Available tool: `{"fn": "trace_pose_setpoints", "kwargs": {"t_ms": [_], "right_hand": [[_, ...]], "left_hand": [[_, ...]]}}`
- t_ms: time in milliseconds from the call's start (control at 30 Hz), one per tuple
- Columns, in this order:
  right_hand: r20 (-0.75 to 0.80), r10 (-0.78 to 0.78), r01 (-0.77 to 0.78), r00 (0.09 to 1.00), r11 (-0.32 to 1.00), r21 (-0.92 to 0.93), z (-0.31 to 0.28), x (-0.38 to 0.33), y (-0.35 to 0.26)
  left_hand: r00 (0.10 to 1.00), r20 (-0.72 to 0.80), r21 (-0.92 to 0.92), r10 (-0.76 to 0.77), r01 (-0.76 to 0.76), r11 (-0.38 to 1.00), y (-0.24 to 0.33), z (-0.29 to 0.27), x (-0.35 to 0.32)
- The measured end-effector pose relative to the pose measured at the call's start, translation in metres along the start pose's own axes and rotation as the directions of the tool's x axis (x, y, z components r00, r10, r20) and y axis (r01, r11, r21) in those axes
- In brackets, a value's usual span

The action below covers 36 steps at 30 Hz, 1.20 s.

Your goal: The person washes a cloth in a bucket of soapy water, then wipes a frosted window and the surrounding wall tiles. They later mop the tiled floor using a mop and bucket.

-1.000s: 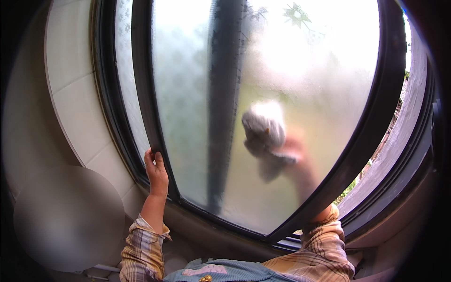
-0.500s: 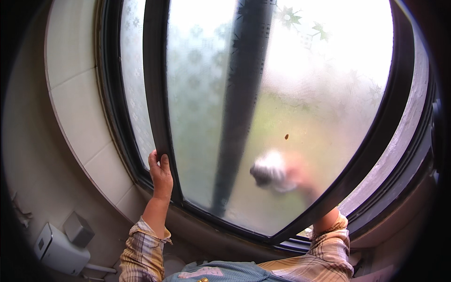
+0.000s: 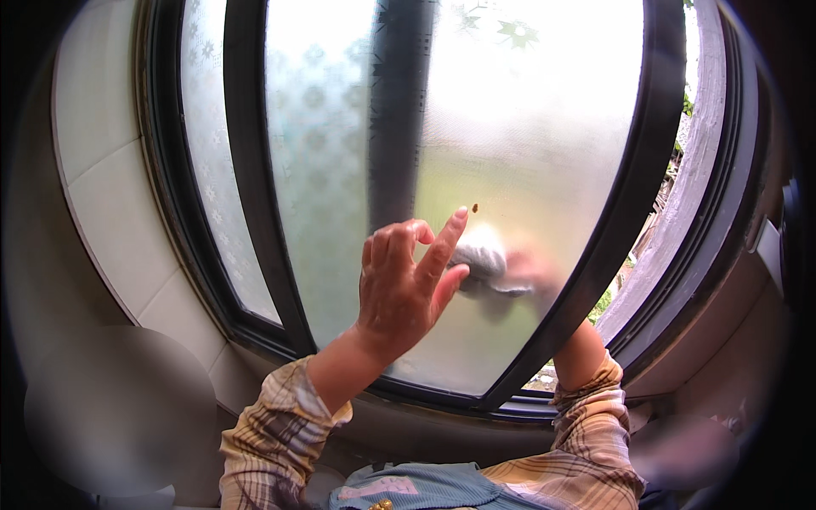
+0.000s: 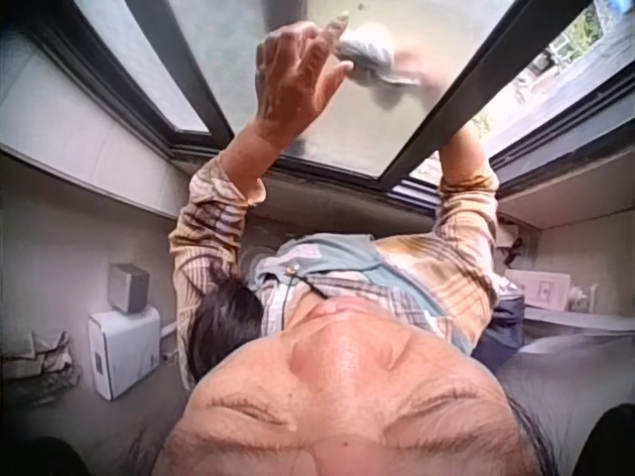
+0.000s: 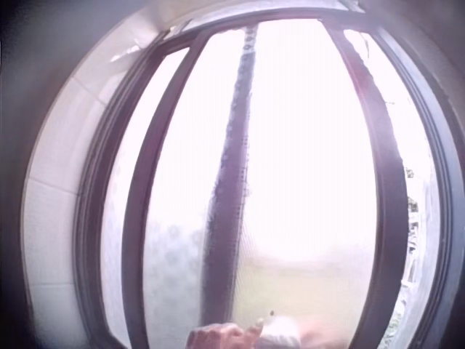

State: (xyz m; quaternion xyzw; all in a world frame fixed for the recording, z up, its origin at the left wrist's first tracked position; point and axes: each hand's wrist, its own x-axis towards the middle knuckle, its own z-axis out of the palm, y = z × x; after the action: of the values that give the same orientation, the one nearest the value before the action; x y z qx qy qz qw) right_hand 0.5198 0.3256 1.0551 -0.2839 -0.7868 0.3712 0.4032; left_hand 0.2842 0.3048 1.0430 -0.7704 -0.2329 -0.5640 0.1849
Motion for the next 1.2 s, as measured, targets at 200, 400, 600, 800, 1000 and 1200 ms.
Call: {"fn": "trace_pose_setpoints", "kwargs": {"t_ms": [200,400,600,800,1000,1200], "right_hand": [[0.048,-0.271,0.275,0.961,0.947,-0.168,0.0,0.005,0.007],[0.108,-0.065,0.065,0.992,0.998,0.005,-0.014,0.016,0.022],[0.129,-0.054,0.039,0.99,0.993,0.115,-0.016,0.021,0.026],[0.158,-0.072,0.046,0.985,0.986,0.159,-0.008,0.012,0.04],[0.117,-0.091,0.06,0.989,0.968,0.245,-0.013,0.019,0.037],[0.011,-0.179,0.158,0.984,0.895,0.418,-0.029,0.049,0.003]], "left_hand": [[0.996,-0.069,0.125,0.055,-0.047,0.991,-0.001,0.011,0.001],[0.996,-0.046,0.174,0.072,-0.063,0.983,0.001,0.011,0.007],[0.999,-0.013,0.214,0.051,-0.047,0.976,0.005,0.009,0.007],[0.998,-0.009,0.213,0.066,-0.063,0.975,0.004,0.008,0.006],[0.997,0.008,0.226,0.071,-0.071,0.972,0.005,0.006,0.001],[0.994,-0.104,0.168,0.028,-0.01,0.986,-0.019,-0.024,0.004]]}}
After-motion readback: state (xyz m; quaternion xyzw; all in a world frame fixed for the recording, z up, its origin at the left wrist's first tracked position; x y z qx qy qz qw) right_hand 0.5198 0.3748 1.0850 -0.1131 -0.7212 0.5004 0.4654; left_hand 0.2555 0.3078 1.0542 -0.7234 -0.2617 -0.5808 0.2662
